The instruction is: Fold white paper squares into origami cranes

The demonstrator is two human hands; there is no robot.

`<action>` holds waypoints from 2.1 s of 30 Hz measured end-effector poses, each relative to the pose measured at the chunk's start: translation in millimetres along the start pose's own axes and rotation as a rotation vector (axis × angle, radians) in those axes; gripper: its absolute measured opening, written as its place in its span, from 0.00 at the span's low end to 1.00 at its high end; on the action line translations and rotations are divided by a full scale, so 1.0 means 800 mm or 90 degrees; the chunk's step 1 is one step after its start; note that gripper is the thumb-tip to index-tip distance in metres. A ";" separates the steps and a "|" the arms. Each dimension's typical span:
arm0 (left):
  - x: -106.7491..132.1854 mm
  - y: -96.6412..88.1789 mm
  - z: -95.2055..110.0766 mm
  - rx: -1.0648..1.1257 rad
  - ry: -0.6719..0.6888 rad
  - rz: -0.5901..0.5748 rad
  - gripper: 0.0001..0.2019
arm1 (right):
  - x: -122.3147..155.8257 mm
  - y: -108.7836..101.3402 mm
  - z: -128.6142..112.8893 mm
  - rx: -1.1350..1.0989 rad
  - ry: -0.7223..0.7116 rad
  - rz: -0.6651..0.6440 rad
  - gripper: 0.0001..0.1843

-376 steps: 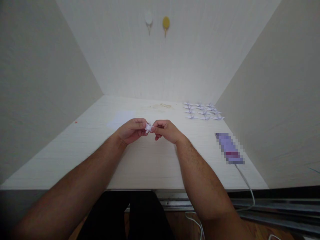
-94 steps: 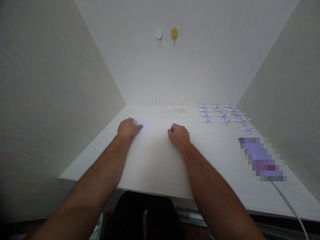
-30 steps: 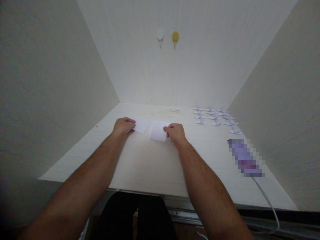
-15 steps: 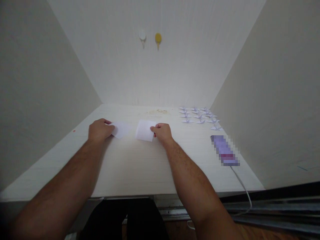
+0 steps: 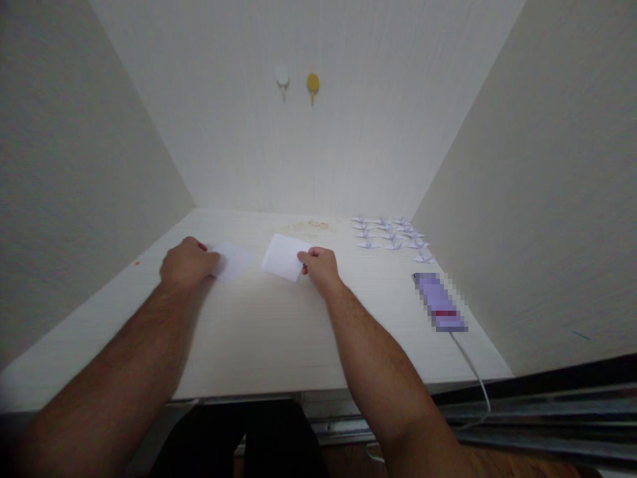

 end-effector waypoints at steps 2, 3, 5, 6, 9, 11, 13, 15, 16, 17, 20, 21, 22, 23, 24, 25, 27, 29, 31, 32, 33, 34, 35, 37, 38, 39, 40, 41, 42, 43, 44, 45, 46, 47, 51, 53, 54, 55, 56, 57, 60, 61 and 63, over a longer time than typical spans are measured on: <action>0.002 -0.003 0.000 -0.009 0.015 0.008 0.19 | 0.001 0.000 -0.003 -0.010 0.003 0.001 0.14; 0.003 -0.005 0.003 -0.010 0.040 0.034 0.17 | 0.001 0.000 -0.005 -0.014 0.006 0.002 0.14; 0.009 -0.011 0.013 0.014 0.103 0.112 0.13 | 0.003 0.001 -0.008 -0.030 0.008 0.001 0.14; 0.014 -0.012 0.021 0.049 0.136 0.143 0.12 | 0.004 0.002 -0.009 -0.042 0.007 -0.003 0.14; 0.028 0.003 0.041 0.297 0.133 -0.001 0.11 | 0.006 0.005 -0.013 -0.084 -0.003 -0.032 0.15; 0.041 0.024 0.055 0.496 0.093 -0.228 0.16 | 0.008 0.007 -0.015 -0.096 -0.010 -0.050 0.15; 0.056 0.042 0.067 0.597 0.082 -0.407 0.21 | 0.008 0.007 -0.015 -0.092 -0.015 -0.058 0.15; 0.067 0.051 0.073 0.612 0.113 -0.475 0.20 | 0.008 0.008 -0.015 -0.079 -0.020 -0.063 0.15; 0.071 0.054 0.074 0.603 0.126 -0.485 0.19 | 0.008 0.008 -0.015 -0.070 -0.024 -0.065 0.15; 0.073 0.055 0.074 0.590 0.137 -0.484 0.18 | 0.008 0.008 -0.015 -0.060 -0.031 -0.069 0.15; 0.076 0.055 0.074 0.556 0.155 -0.455 0.15 | 0.009 0.009 -0.016 -0.033 -0.046 -0.077 0.15; 0.077 0.053 0.074 0.551 0.157 -0.444 0.14 | 0.009 0.009 -0.016 -0.026 -0.047 -0.077 0.15; 0.077 0.052 0.074 0.549 0.159 -0.435 0.14 | 0.009 0.009 -0.016 -0.019 -0.047 -0.076 0.15; 0.077 0.051 0.075 0.550 0.159 -0.430 0.14 | 0.009 0.008 -0.016 -0.014 -0.046 -0.074 0.15; 0.077 0.050 0.075 0.553 0.159 -0.428 0.14 | 0.009 0.008 -0.015 -0.010 -0.045 -0.071 0.15; 0.077 0.049 0.075 0.555 0.161 -0.427 0.14 | 0.009 0.007 -0.014 -0.007 -0.045 -0.069 0.14; 0.077 0.048 0.074 0.550 0.173 -0.422 0.15 | 0.008 0.006 -0.012 -0.001 -0.048 -0.066 0.14; 0.077 0.048 0.075 0.535 0.187 -0.415 0.15 | 0.006 0.005 -0.009 0.003 -0.049 -0.061 0.14; 0.077 0.047 0.078 0.521 0.190 -0.416 0.15 | 0.004 0.004 -0.007 0.000 -0.044 -0.053 0.14; 0.077 0.047 0.081 0.518 0.186 -0.424 0.15 | 0.003 0.004 -0.007 -0.008 -0.040 -0.047 0.14; 0.077 0.046 0.085 0.516 0.180 -0.432 0.15 | 0.002 0.002 -0.007 -0.019 -0.037 -0.040 0.14; 0.077 0.045 0.089 0.515 0.174 -0.442 0.15 | 0.001 0.001 -0.008 -0.032 -0.034 -0.032 0.14; 0.079 0.044 0.094 0.515 0.169 -0.456 0.14 | 0.000 -0.001 -0.009 -0.046 -0.032 -0.024 0.14; 0.083 0.042 0.103 0.528 0.157 -0.480 0.13 | -0.002 -0.006 -0.012 -0.070 -0.032 -0.014 0.14; 0.085 0.041 0.105 0.543 0.146 -0.490 0.13 | -0.003 -0.008 -0.013 -0.079 -0.031 -0.011 0.13; 0.088 0.042 0.107 0.561 0.135 -0.498 0.13 | -0.003 -0.010 -0.014 -0.087 -0.030 -0.011 0.13; 0.092 0.044 0.107 0.580 0.130 -0.504 0.13 | -0.004 -0.012 -0.015 -0.093 -0.029 -0.010 0.13; 0.094 0.046 0.106 0.601 0.127 -0.493 0.13 | -0.004 -0.013 -0.016 -0.095 -0.027 -0.009 0.13; 0.097 0.048 0.103 0.623 0.128 -0.482 0.14 | -0.004 -0.014 -0.017 -0.093 -0.024 -0.011 0.12; 0.100 0.051 0.100 0.644 0.128 -0.478 0.14 | -0.004 -0.014 -0.017 -0.088 -0.022 -0.015 0.12; 0.101 0.055 0.096 0.665 0.123 -0.470 0.15 | -0.004 -0.014 -0.017 -0.082 -0.021 -0.021 0.12; 0.103 0.058 0.093 0.682 0.116 -0.463 0.16 | -0.003 -0.013 -0.017 -0.078 -0.021 -0.030 0.12; 0.104 0.061 0.090 0.691 0.114 -0.458 0.16 | -0.003 -0.013 -0.018 -0.074 -0.023 -0.034 0.12; 0.105 0.063 0.088 0.697 0.118 -0.457 0.17 | -0.002 -0.013 -0.018 -0.073 -0.026 -0.034 0.12; 0.106 0.068 0.086 0.715 0.123 -0.472 0.17 | -0.001 -0.013 -0.020 -0.051 -0.043 -0.032 0.13; 0.106 0.068 0.086 0.718 0.121 -0.474 0.17 | -0.001 -0.014 -0.020 -0.042 -0.050 -0.026 0.14; 0.106 0.068 0.086 0.717 0.120 -0.472 0.16 | -0.001 -0.014 -0.021 -0.039 -0.053 -0.021 0.13; 0.106 0.067 0.086 0.715 0.119 -0.472 0.16 | -0.001 -0.015 -0.021 -0.037 -0.057 -0.014 0.13; 0.106 0.067 0.086 0.715 0.117 -0.474 0.15 | -0.002 -0.016 -0.021 -0.037 -0.061 -0.007 0.13; 0.106 0.067 0.086 0.718 0.113 -0.476 0.14 | -0.002 -0.016 -0.021 -0.039 -0.065 -0.001 0.13; 0.106 0.066 0.086 0.729 0.111 -0.470 0.13 | -0.001 -0.018 -0.021 -0.043 -0.075 0.008 0.13; 0.105 0.066 0.086 0.732 0.112 -0.468 0.13 | 0.000 -0.018 -0.022 -0.043 -0.078 0.007 0.13; 0.104 0.066 0.086 0.736 0.114 -0.469 0.12 | 0.001 -0.018 -0.022 -0.042 -0.081 0.007 0.13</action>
Point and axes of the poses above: each hand's wrist, its own x-axis away from the middle knuckle, its own y-axis out of the palm, z = x × y, the point moved 4 cm from there along -x, towards the middle knuckle, and after that the axes turned 9 degrees about -y, right-handed, at the moved point
